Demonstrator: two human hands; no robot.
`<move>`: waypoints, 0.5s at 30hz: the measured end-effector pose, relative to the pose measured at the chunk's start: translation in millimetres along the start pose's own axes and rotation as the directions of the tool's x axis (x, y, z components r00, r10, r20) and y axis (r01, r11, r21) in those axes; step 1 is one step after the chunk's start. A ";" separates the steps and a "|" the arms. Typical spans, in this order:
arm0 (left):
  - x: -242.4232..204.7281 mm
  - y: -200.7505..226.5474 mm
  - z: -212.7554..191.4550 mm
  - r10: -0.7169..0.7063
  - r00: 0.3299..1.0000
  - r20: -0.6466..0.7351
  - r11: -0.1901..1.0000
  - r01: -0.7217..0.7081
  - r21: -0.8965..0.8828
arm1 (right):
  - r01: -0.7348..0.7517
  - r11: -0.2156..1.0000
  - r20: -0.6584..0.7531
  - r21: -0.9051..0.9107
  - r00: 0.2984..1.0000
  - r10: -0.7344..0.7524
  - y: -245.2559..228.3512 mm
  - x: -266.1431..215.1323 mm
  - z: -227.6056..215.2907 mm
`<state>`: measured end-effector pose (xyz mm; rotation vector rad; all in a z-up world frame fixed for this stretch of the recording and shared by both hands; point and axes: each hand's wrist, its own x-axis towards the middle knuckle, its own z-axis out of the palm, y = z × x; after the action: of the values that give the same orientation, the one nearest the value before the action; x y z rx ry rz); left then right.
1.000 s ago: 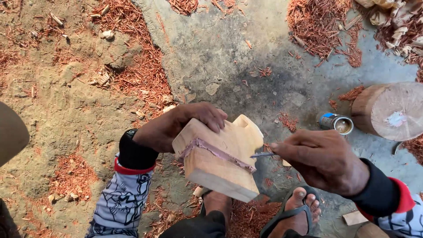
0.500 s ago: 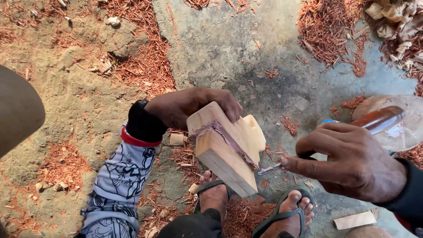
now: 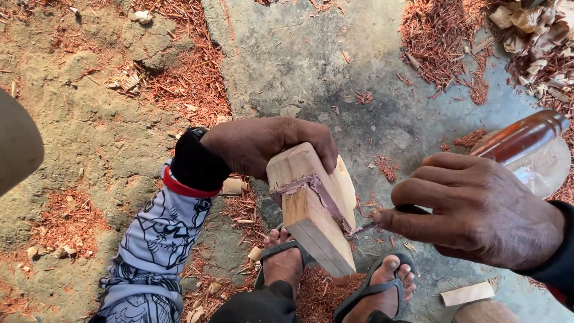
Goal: The person applies wood filler paste to a wooden furniture component using a small tool.
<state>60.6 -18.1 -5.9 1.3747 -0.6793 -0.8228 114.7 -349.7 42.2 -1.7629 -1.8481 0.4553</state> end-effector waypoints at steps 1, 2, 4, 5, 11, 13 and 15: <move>0.2 -0.2 0.7 0.001 1.000 0.001 1.000 -0.001 0.000 | -0.002 1.000 0.000 -0.001 1.000 0.002 0.2 0.3 -0.3; 0.4 -0.4 1.4 0.014 1.000 -0.003 1.000 -0.014 0.012 | -0.001 1.000 -0.009 -0.004 1.000 0.001 0.3 0.7 -0.7; 0.1 -0.9 3.1 0.028 1.000 -0.008 0.999 -0.028 0.023 | -0.002 1.000 -0.018 -0.008 1.000 0.001 -0.3 1.8 -2.9; -0.6 -1.2 3.8 0.027 1.000 -0.017 1.000 -0.026 0.015 | -0.010 1.000 -0.029 0.003 1.000 0.010 -1.0 2.7 -4.5; -1.4 -0.7 8.3 0.013 0.999 -0.050 1.000 -0.013 0.014 | -0.053 0.998 -0.058 -0.020 0.997 0.052 -5.1 5.4 -10.7; -0.7 -0.1 9.1 0.010 0.999 -0.051 1.000 -0.009 0.023 | -0.064 0.998 -0.061 -0.024 0.996 0.062 -5.2 3.6 -10.5; -0.6 1.2 10.2 -0.001 0.998 -0.057 1.000 0.002 0.019 | -0.092 0.996 -0.054 -0.015 0.994 0.091 -4.9 2.0 -9.5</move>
<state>52.1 -23.3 -3.8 1.4110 -0.6432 -0.7775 116.3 -349.4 52.9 -1.8587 -1.7453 0.4239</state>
